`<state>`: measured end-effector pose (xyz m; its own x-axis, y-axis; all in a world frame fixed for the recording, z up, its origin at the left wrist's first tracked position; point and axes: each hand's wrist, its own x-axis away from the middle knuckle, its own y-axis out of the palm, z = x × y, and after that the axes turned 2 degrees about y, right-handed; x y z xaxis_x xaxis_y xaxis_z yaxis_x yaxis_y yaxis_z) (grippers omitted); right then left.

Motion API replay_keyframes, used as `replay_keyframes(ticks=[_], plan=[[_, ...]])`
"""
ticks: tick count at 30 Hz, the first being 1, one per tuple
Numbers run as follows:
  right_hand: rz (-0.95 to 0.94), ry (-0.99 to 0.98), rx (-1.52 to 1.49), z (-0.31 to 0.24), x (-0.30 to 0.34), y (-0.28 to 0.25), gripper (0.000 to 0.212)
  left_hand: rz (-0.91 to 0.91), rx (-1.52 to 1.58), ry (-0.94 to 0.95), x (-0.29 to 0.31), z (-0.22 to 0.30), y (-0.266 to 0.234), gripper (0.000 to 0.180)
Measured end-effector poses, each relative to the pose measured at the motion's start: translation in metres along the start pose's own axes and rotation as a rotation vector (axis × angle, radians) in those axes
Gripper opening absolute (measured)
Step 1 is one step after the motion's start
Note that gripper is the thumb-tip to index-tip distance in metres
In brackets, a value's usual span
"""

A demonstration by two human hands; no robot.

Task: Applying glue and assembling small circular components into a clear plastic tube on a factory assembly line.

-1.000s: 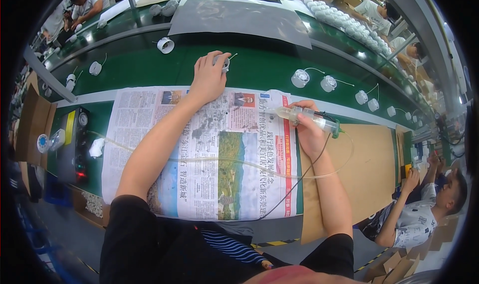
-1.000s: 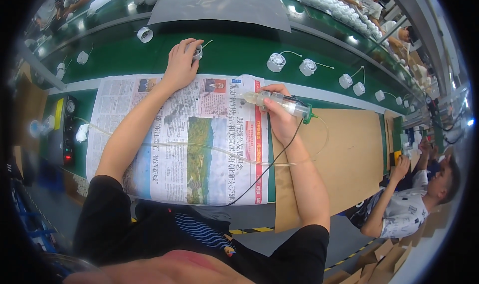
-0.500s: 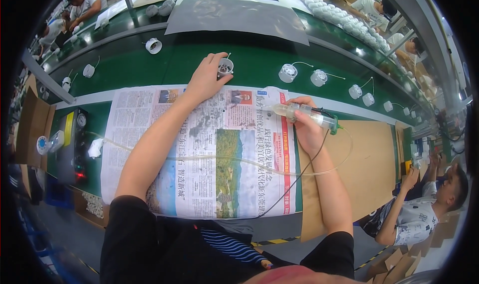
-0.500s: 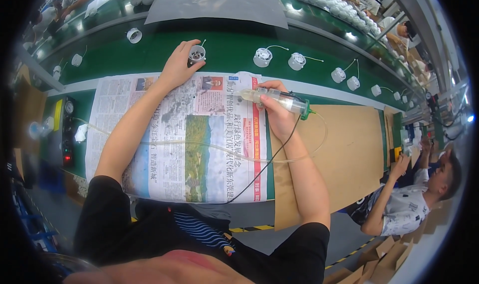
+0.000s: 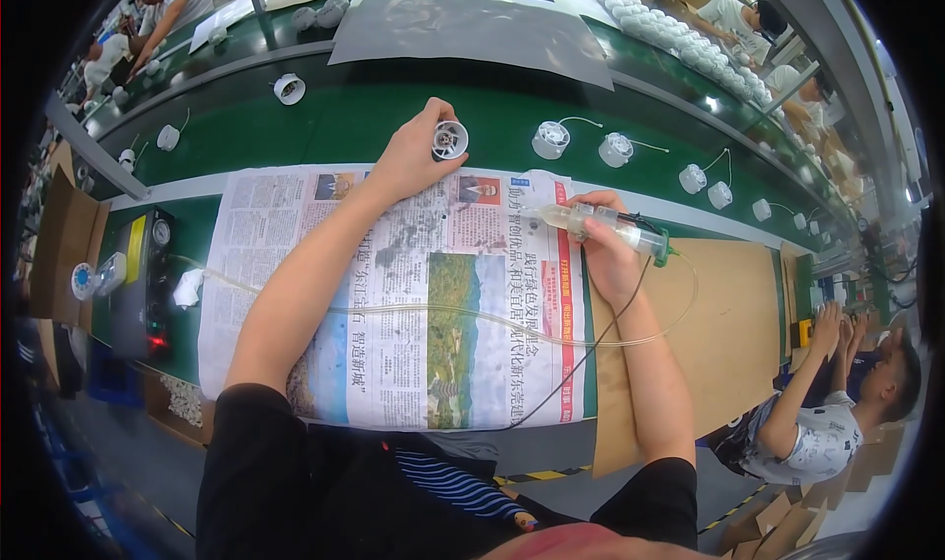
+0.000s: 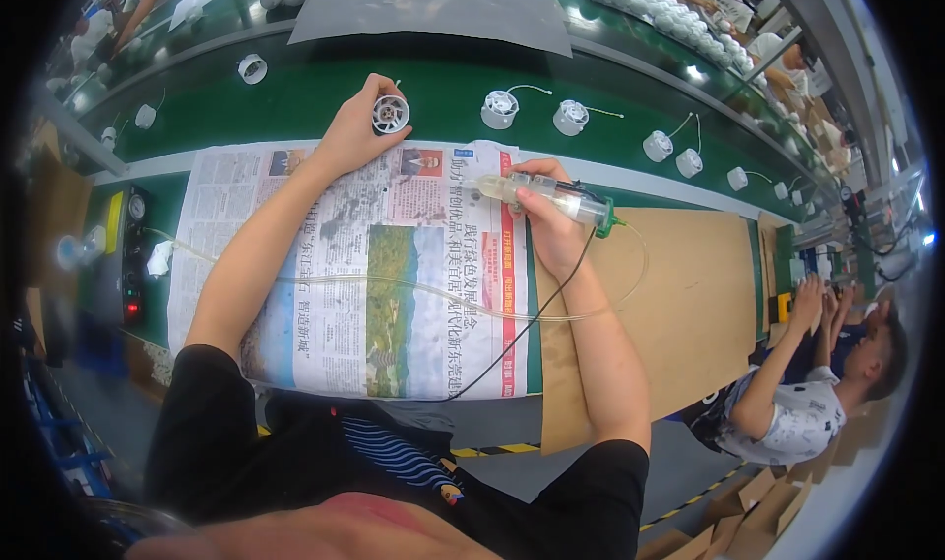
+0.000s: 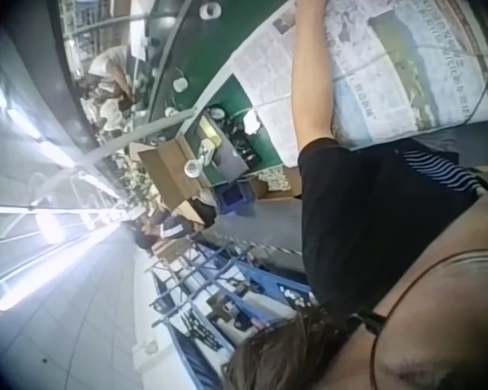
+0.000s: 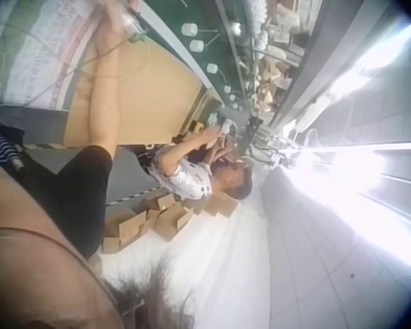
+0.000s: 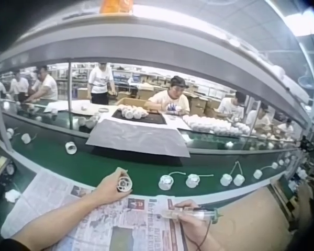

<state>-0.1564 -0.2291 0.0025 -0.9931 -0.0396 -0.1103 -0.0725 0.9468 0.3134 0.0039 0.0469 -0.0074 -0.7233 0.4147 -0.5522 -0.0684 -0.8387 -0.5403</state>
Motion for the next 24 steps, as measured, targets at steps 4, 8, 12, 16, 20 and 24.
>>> replay_keyframes(ticks=[4,8,12,16,20,24], plan=[[-0.002,0.000,0.003,-0.001,0.000,-0.001,0.029,0.010,-0.052,-0.020,0.000,0.002,0.000,0.051],[-0.006,0.000,0.005,-0.002,0.001,0.000,0.029,0.034,-0.122,0.012,0.000,-0.001,0.001,0.049],[-0.001,-0.004,0.015,-0.002,0.002,0.000,0.029,0.032,-0.224,0.031,0.001,-0.006,0.001,0.051],[-0.008,0.006,0.033,0.000,0.001,-0.001,0.029,0.063,-0.404,0.015,0.000,0.004,-0.002,0.054],[-0.008,-0.009,0.038,-0.001,0.001,-0.003,0.029,0.249,-0.746,0.342,-0.015,0.025,0.004,0.043],[-0.019,0.007,0.030,-0.001,0.001,-0.002,0.029,-0.055,-0.615,0.663,-0.045,0.031,0.028,0.039]])
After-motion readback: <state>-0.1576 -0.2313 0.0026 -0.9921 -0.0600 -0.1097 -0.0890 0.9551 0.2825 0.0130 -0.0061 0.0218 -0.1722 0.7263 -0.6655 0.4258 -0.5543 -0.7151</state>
